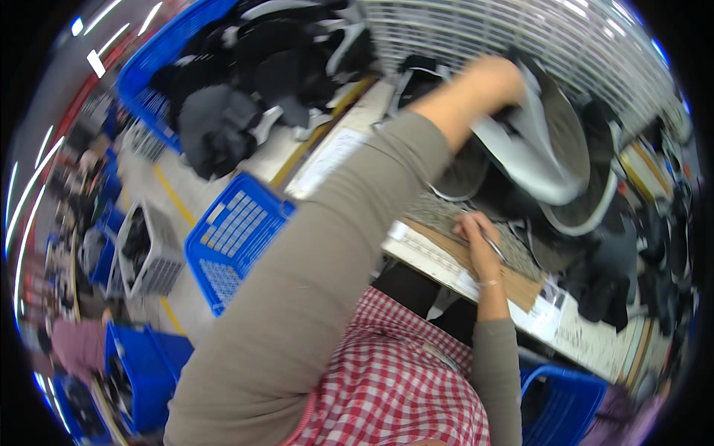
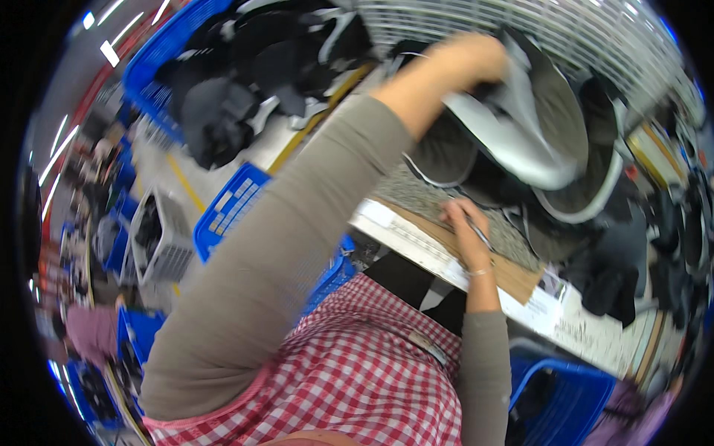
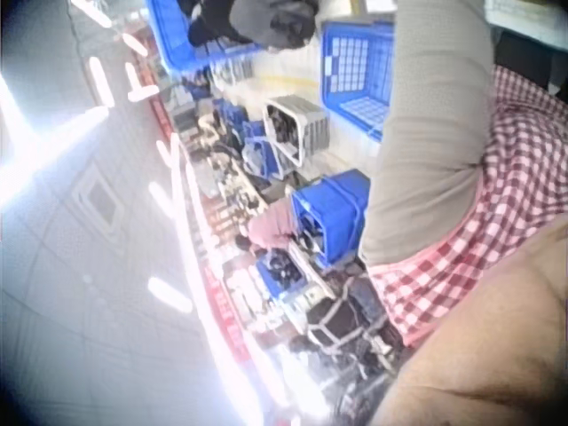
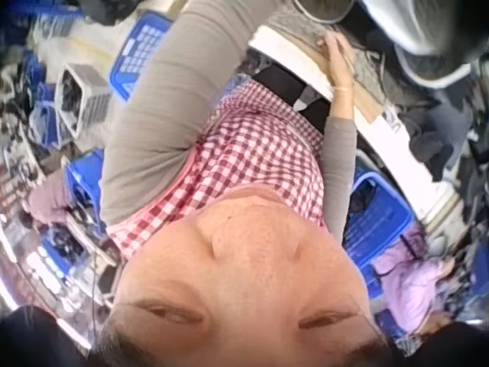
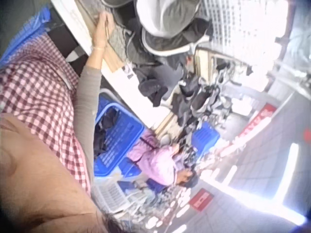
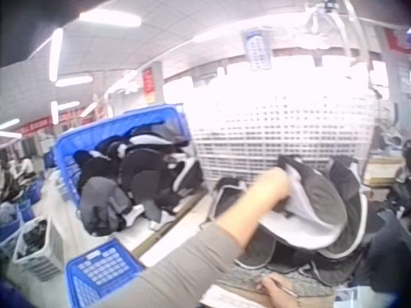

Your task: The person repeatedly picks black shoe upper parts from a blue basket, places them on a workbench, and marks them with a pen. They handle each piece one at a time, turning them over and aligning them before marking, then return them to the basket or stack them on the bench.

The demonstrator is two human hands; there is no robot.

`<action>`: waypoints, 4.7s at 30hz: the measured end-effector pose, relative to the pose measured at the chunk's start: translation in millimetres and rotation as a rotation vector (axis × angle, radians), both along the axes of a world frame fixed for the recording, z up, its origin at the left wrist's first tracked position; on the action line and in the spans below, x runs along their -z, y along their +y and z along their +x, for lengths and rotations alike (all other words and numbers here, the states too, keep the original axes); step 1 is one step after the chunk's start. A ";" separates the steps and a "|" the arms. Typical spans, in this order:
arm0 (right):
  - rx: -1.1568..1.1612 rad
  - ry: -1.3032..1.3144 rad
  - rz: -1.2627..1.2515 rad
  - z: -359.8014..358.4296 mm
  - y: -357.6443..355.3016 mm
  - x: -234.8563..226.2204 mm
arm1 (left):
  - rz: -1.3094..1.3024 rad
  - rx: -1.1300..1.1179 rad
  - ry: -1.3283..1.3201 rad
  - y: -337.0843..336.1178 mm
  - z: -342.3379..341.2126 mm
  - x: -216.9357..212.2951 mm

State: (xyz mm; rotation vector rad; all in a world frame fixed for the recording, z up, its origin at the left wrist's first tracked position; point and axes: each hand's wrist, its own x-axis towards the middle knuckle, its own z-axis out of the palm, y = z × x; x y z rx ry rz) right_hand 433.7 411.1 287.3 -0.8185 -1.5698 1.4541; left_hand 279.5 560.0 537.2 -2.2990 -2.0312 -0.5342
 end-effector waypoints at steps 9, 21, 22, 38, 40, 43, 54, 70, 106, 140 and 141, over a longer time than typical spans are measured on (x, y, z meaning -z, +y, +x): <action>0.020 -0.039 0.108 25.9 8.1 8.9 | 0.742 -0.003 -0.391 -88.5 -171.7 100.5; 0.076 -0.061 0.143 13.4 7.2 7.7 | 0.586 -0.988 -0.491 -310.7 -596.2 131.0; 0.087 -0.073 0.146 12.5 6.3 6.9 | 0.473 -0.865 -0.672 -312.5 -588.5 122.5; 0.145 -0.074 0.107 0.8 1.4 6.1 | 0.678 0.120 -0.230 -269.3 -306.2 168.4; 0.122 -0.038 0.092 -9.3 -4.4 1.3 | 0.354 0.348 -0.305 -256.9 -278.6 201.4; 0.082 -0.113 0.185 -32.7 -12.5 -10.9 | -0.011 0.377 -0.448 -243.8 -252.3 238.2; 0.003 -0.158 0.100 -129.7 5.2 -6.0 | 0.006 0.028 0.110 -214.3 -195.1 236.5; 0.029 -0.289 0.290 -132.5 10.8 10.4 | 0.005 -0.041 0.175 -205.4 -182.8 248.1; -0.096 0.191 -0.100 -89.8 10.6 13.0 | -0.061 -0.036 -0.063 -63.7 -161.3 68.7; -0.095 0.199 0.403 -102.8 67.3 -63.2 | 0.468 -0.627 -1.129 -97.3 -491.9 194.4; -0.090 0.177 0.404 -103.7 66.1 -63.4 | 0.394 -0.589 -1.098 -94.7 -486.0 189.1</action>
